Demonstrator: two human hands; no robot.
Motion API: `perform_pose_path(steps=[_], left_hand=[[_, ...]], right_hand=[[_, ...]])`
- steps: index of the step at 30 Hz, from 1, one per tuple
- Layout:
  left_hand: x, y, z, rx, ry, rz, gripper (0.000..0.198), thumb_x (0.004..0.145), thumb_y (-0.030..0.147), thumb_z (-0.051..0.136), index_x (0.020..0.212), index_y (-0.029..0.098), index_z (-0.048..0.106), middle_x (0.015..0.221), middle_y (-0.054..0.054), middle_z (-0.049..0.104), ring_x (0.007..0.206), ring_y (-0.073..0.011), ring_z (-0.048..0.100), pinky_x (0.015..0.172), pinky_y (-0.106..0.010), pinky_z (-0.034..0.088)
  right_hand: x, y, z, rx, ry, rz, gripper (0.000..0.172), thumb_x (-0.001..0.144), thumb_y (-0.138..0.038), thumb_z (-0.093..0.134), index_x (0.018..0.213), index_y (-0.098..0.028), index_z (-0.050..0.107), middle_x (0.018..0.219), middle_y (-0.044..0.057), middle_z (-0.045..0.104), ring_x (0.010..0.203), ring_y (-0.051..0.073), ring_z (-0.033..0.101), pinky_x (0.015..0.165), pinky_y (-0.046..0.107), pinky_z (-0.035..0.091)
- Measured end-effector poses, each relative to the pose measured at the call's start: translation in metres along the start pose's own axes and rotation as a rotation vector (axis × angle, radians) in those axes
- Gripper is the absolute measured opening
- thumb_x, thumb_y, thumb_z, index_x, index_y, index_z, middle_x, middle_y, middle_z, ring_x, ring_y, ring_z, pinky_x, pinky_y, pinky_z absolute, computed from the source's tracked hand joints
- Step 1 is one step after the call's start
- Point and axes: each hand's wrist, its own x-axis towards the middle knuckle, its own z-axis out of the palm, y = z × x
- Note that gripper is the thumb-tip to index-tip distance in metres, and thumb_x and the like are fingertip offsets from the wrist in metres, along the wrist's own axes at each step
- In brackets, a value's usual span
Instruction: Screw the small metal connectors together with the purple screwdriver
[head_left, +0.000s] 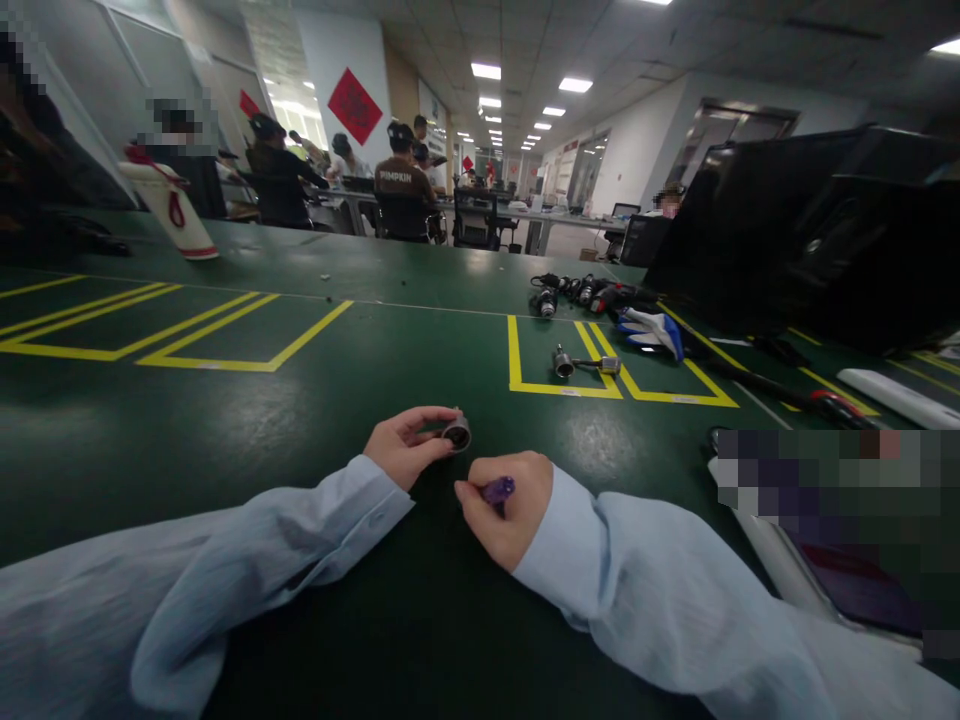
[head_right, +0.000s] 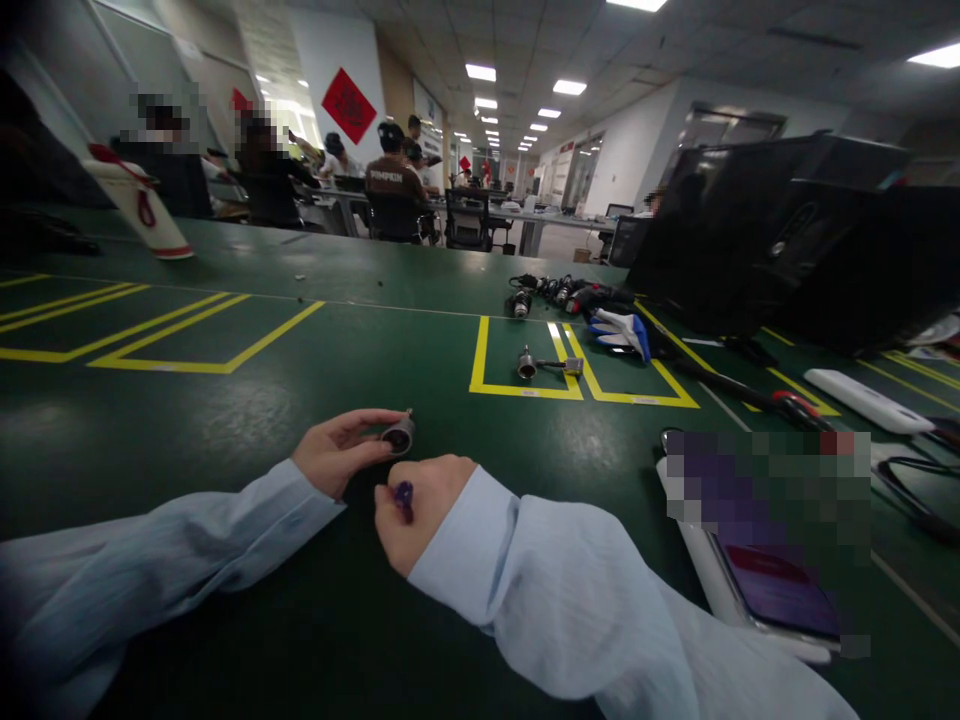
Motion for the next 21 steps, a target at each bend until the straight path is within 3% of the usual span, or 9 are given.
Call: perform_pose_path(steps=[9, 16, 21], left_hand=[[0.008, -0.004, -0.007, -0.091, 0.071, -0.033, 0.036, 0.042, 0.010, 0.069, 0.078, 0.012, 0.063, 0.086, -0.007, 0.067, 0.082, -0.0226, 0.062, 0.068, -0.034, 0.053], [0.004, 0.002, -0.006, -0.045, 0.080, -0.032, 0.034, 0.045, 0.012, 0.070, 0.079, 0.012, 0.065, 0.077, -0.005, 0.068, 0.068, -0.0191, 0.064, 0.068, -0.035, 0.053], [-0.001, 0.006, -0.001, 0.025, 0.053, 0.034, 0.030, 0.046, 0.010, 0.070, 0.076, 0.011, 0.064, 0.082, -0.006, 0.069, 0.071, -0.0180, 0.065, 0.074, -0.033, 0.052]], right_hand=[[-0.008, 0.019, 0.012, 0.293, 0.049, -0.148, 0.020, 0.078, -0.019, 0.046, 0.065, -0.014, 0.060, 0.058, 0.002, 0.061, 0.054, 0.010, 0.055, 0.055, 0.020, 0.042], [-0.009, 0.021, 0.010, 0.272, 0.264, -0.285, 0.016, 0.079, -0.015, 0.044, 0.080, -0.016, 0.060, 0.074, 0.004, 0.066, 0.069, 0.012, 0.060, 0.067, 0.025, 0.047], [-0.003, 0.024, 0.017, 0.184, 0.365, -0.359, 0.014, 0.077, -0.012, 0.047, 0.083, -0.013, 0.059, 0.079, 0.008, 0.067, 0.074, 0.014, 0.061, 0.071, 0.026, 0.049]])
